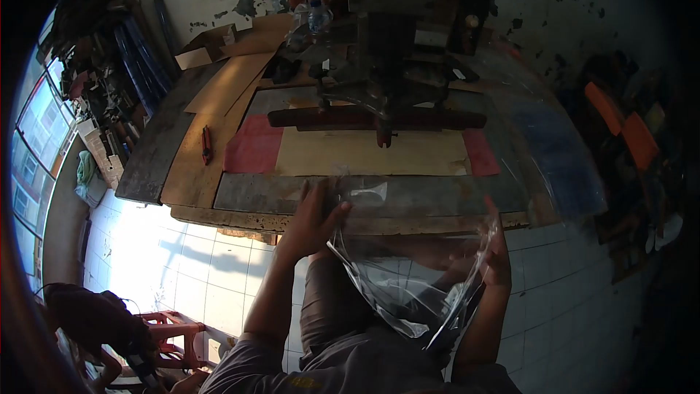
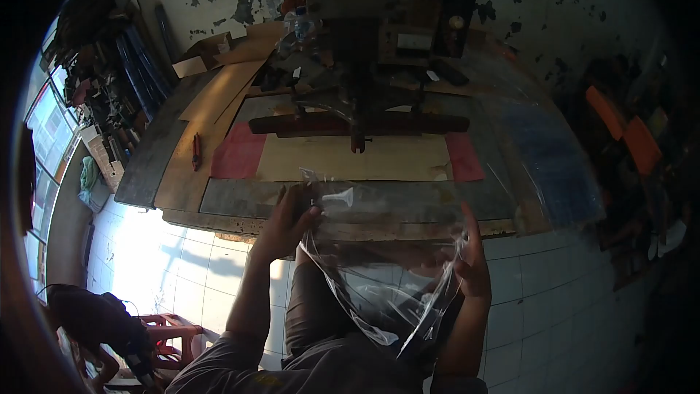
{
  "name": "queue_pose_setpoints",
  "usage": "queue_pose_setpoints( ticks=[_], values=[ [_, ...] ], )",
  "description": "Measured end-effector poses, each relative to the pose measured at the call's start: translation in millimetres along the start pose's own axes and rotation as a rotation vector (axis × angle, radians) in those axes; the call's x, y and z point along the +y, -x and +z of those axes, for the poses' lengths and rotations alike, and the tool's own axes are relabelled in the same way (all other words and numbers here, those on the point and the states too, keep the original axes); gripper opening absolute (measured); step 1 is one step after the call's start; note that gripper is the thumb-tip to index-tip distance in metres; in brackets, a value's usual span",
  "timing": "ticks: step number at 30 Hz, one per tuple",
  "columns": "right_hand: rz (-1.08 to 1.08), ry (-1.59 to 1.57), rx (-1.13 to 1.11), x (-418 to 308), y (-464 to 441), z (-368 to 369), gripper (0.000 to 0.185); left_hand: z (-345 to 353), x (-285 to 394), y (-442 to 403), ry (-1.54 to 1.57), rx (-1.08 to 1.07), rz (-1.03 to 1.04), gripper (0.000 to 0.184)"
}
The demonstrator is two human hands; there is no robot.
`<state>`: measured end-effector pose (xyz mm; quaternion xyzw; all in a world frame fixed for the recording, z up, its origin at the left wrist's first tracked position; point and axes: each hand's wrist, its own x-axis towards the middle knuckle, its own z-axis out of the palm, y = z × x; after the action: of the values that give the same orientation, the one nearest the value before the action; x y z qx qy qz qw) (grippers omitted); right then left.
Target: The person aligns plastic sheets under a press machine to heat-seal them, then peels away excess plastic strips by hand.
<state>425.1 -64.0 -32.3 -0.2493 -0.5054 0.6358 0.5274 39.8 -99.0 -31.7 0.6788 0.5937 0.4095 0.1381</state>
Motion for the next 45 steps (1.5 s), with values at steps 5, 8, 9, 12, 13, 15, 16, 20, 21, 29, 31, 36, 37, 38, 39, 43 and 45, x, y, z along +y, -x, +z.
queue_pose_setpoints(
  ticks=[5, 8, 9, 12, 13, 15, 16, 20, 21, 29, 31, 36, 37, 38, 39, 43, 45],
  values=[
    [-0.005, 0.309, 0.066, 4, -31, -34, 0.062, -4, 9, -20, 0.672, 0.143, -0.217, 0.033],
    [0.022, 0.39, 0.142, 4, -57, -19, 0.031, -1, -1, -30, 0.697, 0.193, -0.229, 0.024],
    [-0.07, 0.448, 0.173, 12, -63, -17, 0.029, 1, -1, -28, 0.676, 0.21, -0.237, 0.023],
    [-0.239, 0.531, 0.229, 37, -71, -19, 0.025, 3, -2, -23, 0.622, 0.251, -0.27, 0.021],
    [-0.227, 0.503, 0.23, 38, -67, -21, 0.023, 2, -3, -22, 0.613, 0.253, -0.283, 0.021],
    [-0.188, 0.437, 0.232, 37, -62, -22, 0.02, 4, -5, -23, 0.57, 0.259, -0.289, 0.022],
    [-0.164, 0.4, 0.231, 34, -61, -20, 0.019, 5, -7, -23, 0.538, 0.266, -0.281, 0.023],
    [-0.119, 0.3, 0.234, 31, -58, -20, 0.018, 4, 0, -25, 0.507, 0.259, -0.314, 0.025],
    [-0.131, 0.307, 0.234, 31, -58, -22, 0.018, 5, 0, -26, 0.499, 0.259, -0.315, 0.025],
    [-0.087, 0.32, 0.261, 30, -57, -20, 0.026, 4, 1, -24, 0.558, 0.235, -0.312, 0.021],
    [-0.073, 0.337, 0.293, 28, -57, -21, 0.026, 3, 3, -23, 0.637, 0.218, -0.314, 0.021],
    [-0.066, 0.326, 0.355, 29, -59, -23, 0.025, 4, 3, -22, 0.586, 0.205, -0.312, 0.02],
    [-0.064, 0.332, 0.356, 29, -59, -23, 0.025, 4, 1, -22, 0.581, 0.198, -0.313, 0.02],
    [-0.063, 0.339, 0.357, 28, -60, -23, 0.025, 4, 0, -22, 0.57, 0.195, -0.321, 0.022],
    [-0.061, 0.348, 0.358, 28, -60, -24, 0.025, 3, -1, -22, 0.56, 0.19, -0.33, 0.024],
    [-0.048, 0.31, 0.274, 29, -60, -33, 0.023, 5, -6, -20, 0.518, 0.225, -0.321, 0.033],
    [-0.041, 0.33, 0.307, 30, -60, -33, 0.024, 3, -6, -21, 0.489, 0.222, -0.352, 0.035]
  ],
)
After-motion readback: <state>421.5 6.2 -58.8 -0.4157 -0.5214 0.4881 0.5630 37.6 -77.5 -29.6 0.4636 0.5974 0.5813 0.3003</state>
